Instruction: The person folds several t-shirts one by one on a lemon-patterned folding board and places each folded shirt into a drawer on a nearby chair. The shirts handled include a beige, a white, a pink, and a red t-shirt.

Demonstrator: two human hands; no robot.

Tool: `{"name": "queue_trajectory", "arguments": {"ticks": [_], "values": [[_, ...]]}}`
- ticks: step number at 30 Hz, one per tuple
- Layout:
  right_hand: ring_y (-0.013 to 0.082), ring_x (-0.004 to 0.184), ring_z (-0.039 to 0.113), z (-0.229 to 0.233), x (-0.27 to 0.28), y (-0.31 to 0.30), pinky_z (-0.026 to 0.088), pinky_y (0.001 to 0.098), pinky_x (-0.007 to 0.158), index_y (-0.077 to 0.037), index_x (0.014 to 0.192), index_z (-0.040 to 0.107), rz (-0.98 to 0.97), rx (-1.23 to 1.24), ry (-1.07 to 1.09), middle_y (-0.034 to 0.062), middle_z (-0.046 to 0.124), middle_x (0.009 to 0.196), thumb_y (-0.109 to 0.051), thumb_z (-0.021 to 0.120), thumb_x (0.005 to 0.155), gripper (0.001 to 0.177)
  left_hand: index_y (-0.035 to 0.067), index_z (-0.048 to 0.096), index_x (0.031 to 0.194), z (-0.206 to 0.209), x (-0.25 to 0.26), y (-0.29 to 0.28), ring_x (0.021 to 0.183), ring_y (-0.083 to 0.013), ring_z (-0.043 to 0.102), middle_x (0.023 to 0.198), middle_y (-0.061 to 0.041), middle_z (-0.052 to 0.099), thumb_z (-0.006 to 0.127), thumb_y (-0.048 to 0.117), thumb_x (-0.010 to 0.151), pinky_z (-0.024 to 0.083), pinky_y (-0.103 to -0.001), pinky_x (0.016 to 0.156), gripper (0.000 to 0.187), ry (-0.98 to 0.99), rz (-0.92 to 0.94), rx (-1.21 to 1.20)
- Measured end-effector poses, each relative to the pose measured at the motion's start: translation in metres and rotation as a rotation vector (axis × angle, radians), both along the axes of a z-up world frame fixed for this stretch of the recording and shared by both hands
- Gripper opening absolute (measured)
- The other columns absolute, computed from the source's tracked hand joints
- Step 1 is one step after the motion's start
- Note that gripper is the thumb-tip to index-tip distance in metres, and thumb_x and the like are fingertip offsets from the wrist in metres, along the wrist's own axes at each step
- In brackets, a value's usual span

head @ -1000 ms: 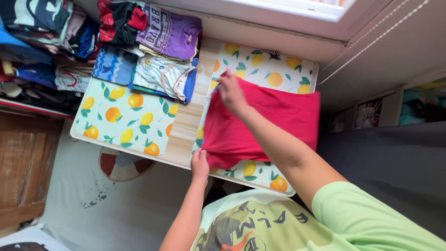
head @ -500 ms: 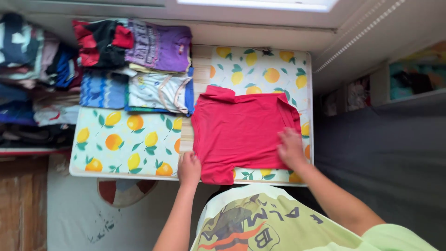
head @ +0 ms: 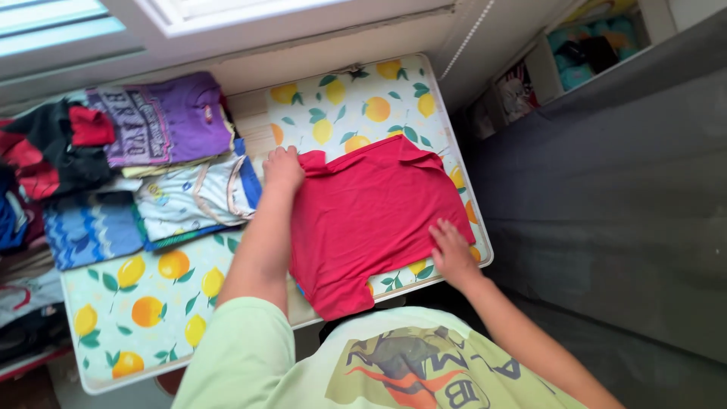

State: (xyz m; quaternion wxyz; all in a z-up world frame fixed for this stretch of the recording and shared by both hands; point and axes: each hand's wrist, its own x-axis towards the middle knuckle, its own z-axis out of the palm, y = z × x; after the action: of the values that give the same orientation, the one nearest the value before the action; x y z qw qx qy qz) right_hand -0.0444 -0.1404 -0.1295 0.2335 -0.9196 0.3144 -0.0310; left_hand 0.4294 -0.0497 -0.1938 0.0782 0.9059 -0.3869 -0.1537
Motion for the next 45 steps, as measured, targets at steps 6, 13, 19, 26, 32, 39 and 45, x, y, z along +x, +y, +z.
{"name": "queue_trajectory", "arguments": {"ticks": [6,13,19,26,32,39,45], "values": [[0.0339,0.151,0.027,0.015,0.000,0.017,0.025,0.0480,0.120,-0.008,0.147,0.049,-0.041,0.065,0.161,0.0169,0.034,0.161,-0.016,0.063,0.087,0.062,0.013,0.072,0.109,0.042,0.053,-0.015,0.114,-0.0374,0.066,0.119,-0.017,0.072,0.063,0.022,0.091,0.052,-0.047,0.098,0.022,0.258,0.286,-0.049],[0.0321,0.136,0.048,0.030,0.029,0.000,0.038,0.0454,0.115,-0.007,0.132,0.062,-0.096,0.036,0.094,0.0131,0.055,0.141,-0.017,0.066,0.087,0.047,0.000,0.056,0.139,-0.004,-0.065,0.020,0.130,-0.0415,0.049,0.139,-0.023,0.053,0.063,0.029,0.104,0.040,-0.055,0.110,0.045,-0.449,0.221,-0.558],[0.0345,0.123,0.059,0.011,0.093,-0.057,0.048,0.0408,0.103,-0.002,0.128,0.065,0.229,0.208,-0.205,0.0174,0.066,0.130,-0.012,0.067,0.088,0.041,0.005,0.044,0.153,-0.015,-0.144,0.077,0.154,-0.0388,0.025,0.164,-0.022,0.033,0.056,0.042,0.100,0.018,-0.057,0.124,0.066,-0.298,0.171,-0.281],[0.0356,0.148,0.045,-0.069,0.152,-0.232,0.034,0.0413,0.123,-0.001,0.159,0.024,-0.559,0.103,-0.827,0.0239,0.042,0.161,-0.005,0.065,0.089,0.081,0.010,0.030,0.162,-0.015,-0.148,0.085,0.159,-0.0304,0.012,0.172,-0.015,0.018,0.044,0.049,0.100,0.005,-0.048,0.128,0.074,-0.205,0.195,-0.135],[0.0321,0.148,0.052,-0.060,0.159,-0.202,0.043,0.0403,0.126,-0.005,0.152,0.044,-0.192,0.302,-0.680,0.0191,0.052,0.153,0.000,0.054,0.091,0.062,0.011,0.030,0.163,-0.009,-0.150,0.083,0.160,-0.0302,0.012,0.173,-0.014,0.018,0.044,0.048,0.100,0.006,-0.049,0.129,0.075,-0.206,0.209,-0.128],[0.0321,0.157,0.008,-0.045,0.146,-0.127,0.005,0.0478,0.125,-0.005,0.161,0.019,0.262,-0.178,0.084,0.0173,0.014,0.170,-0.051,0.050,0.100,0.082,0.010,0.029,0.163,0.000,-0.149,0.083,0.158,-0.0419,0.009,0.171,-0.021,0.015,0.047,0.052,0.099,0.005,-0.055,0.127,0.079,-0.221,0.261,-0.146],[0.0336,0.159,0.004,-0.050,0.144,-0.143,0.003,0.0512,0.127,-0.001,0.161,0.014,0.074,-0.158,0.139,0.0222,0.008,0.170,-0.053,0.045,0.103,0.084,0.005,0.032,0.162,-0.005,-0.135,0.077,0.157,-0.0440,0.012,0.170,-0.025,0.019,0.050,0.051,0.100,0.008,-0.057,0.126,0.079,-0.243,0.203,-0.185]]}}
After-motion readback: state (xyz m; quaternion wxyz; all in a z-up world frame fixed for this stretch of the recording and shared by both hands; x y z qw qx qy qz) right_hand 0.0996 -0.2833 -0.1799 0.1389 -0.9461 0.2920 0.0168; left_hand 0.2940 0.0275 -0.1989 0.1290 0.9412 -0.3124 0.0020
